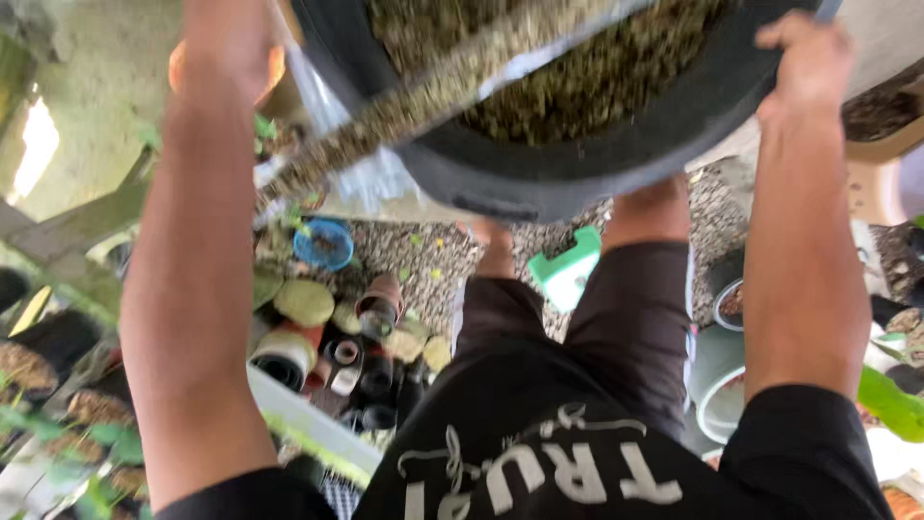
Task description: The person sits on the ground in a plant nursery and fills clear plastic propagation tubes with moss from a large black basin. They scoop moss with a plastic cup, press it into the tubes by hand, and set filled tubes with others on the ground.
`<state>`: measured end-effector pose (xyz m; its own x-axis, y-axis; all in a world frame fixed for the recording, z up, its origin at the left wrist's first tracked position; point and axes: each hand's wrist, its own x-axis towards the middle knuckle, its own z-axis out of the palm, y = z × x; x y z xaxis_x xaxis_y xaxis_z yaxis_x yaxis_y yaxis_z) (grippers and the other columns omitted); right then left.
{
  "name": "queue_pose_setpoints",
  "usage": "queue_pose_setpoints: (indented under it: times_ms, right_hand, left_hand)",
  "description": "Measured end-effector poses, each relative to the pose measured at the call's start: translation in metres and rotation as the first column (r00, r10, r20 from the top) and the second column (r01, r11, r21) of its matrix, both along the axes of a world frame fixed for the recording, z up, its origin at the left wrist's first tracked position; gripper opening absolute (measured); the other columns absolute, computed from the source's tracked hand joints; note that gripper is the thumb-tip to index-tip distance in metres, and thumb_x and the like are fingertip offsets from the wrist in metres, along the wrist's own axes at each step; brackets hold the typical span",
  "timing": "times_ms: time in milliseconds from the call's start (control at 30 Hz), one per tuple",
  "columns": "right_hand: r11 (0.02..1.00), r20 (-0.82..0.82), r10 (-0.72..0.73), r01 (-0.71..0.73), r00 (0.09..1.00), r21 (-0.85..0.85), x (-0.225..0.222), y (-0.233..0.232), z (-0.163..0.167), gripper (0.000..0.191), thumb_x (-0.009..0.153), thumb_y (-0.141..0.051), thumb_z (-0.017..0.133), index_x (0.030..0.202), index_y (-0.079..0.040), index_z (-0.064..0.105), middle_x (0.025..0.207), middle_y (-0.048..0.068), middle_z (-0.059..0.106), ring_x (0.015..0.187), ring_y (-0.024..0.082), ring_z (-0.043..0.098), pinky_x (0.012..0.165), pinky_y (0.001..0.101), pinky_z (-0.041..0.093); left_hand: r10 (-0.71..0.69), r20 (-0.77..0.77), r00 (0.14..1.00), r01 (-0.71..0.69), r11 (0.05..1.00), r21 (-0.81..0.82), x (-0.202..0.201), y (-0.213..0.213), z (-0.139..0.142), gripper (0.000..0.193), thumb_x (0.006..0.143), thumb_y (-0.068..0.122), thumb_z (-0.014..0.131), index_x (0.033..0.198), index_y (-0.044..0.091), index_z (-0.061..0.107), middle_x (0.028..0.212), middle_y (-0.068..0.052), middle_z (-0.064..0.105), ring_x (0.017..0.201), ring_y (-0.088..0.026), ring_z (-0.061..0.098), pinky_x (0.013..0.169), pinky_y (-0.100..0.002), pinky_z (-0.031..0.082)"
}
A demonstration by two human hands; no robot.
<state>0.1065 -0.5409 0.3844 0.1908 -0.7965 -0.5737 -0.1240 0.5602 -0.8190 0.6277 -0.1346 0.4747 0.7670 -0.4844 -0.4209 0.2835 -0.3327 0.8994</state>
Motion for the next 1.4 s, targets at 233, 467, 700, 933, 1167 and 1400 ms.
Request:
queue_pose_setpoints:
  times_ms: [233,467,700,933,1167,1400]
  right_hand:
    - [0.997,-0.035,-0.076,0.074,0.997,-0.032,-0.082,0.030,-0.001,0.044,0.075,0.009,0.071,0.118,0.005,0.065,0.105,0.016,0.066,0.093,0.036,0.073,0.086,0.0515,0.069]
    - [0.995,-0.227,-0.097,0.097,0.969,-0.011,-0.151,0.035,-0.067,0.041,0.079,0.005,0.068,0.120,0.002,0.065,0.108,0.014,0.069,0.096,0.034,0.071,0.085,0.0469,0.068]
    - [0.994,-0.088,-0.108,0.108,0.990,-0.008,-0.194,-0.003,-0.187,0.055,0.073,0.011,0.066,0.126,-0.001,0.062,0.109,0.012,0.068,0.097,0.031,0.069,0.085,0.0443,0.065]
    - [0.995,-0.085,-0.099,0.097,0.991,-0.028,-0.242,-0.021,-0.274,0.047,0.078,0.010,0.068,0.124,0.002,0.062,0.115,0.012,0.066,0.102,0.028,0.067,0.091,0.0408,0.062]
    - [0.972,-0.022,-0.211,0.212,0.977,0.101,-0.251,-0.001,-0.302,0.046,0.077,0.008,0.063,0.121,-0.002,0.061,0.104,0.011,0.062,0.094,0.027,0.063,0.082,0.0435,0.063]
    - [0.979,-0.098,-0.193,0.198,0.976,0.049,-0.265,0.015,-0.320,0.051,0.082,0.006,0.063,0.133,0.001,0.061,0.111,0.012,0.063,0.097,0.027,0.064,0.085,0.0431,0.064]
  left_hand:
    - [-0.019,-0.207,0.978,0.043,0.993,0.112,-0.105,-0.008,-0.053,0.041,0.076,0.017,0.079,0.111,-0.002,0.068,0.090,-0.003,0.067,0.081,-0.015,0.065,0.071,-0.035,0.055]
    - [-0.032,-0.191,0.981,0.047,0.996,0.074,-0.194,-0.039,-0.133,0.081,0.075,0.017,0.077,0.146,-0.008,0.047,0.095,-0.005,0.069,0.082,-0.015,0.065,0.072,-0.033,0.055]
    - [0.035,-0.094,0.995,-0.005,0.956,0.293,-0.274,-0.071,-0.248,0.084,0.076,0.018,0.076,0.150,-0.003,0.045,0.104,-0.005,0.072,0.082,-0.012,0.067,0.070,-0.028,0.056]
    - [-0.023,0.038,0.999,0.010,0.952,0.305,-0.315,-0.073,-0.321,0.081,0.082,0.015,0.076,0.152,-0.007,0.042,0.108,-0.007,0.073,0.082,-0.011,0.069,0.072,-0.026,0.058]
    - [-0.072,0.075,0.995,0.052,0.967,0.249,-0.330,-0.090,-0.322,0.049,0.088,0.010,0.074,0.132,-0.004,0.060,0.096,-0.007,0.071,0.073,-0.012,0.067,0.061,-0.029,0.055]
    - [-0.106,0.201,0.974,0.036,0.946,0.321,-0.336,-0.084,-0.339,0.033,0.084,0.014,0.077,0.110,-0.002,0.063,0.093,-0.006,0.072,0.078,-0.012,0.069,0.067,-0.028,0.057]
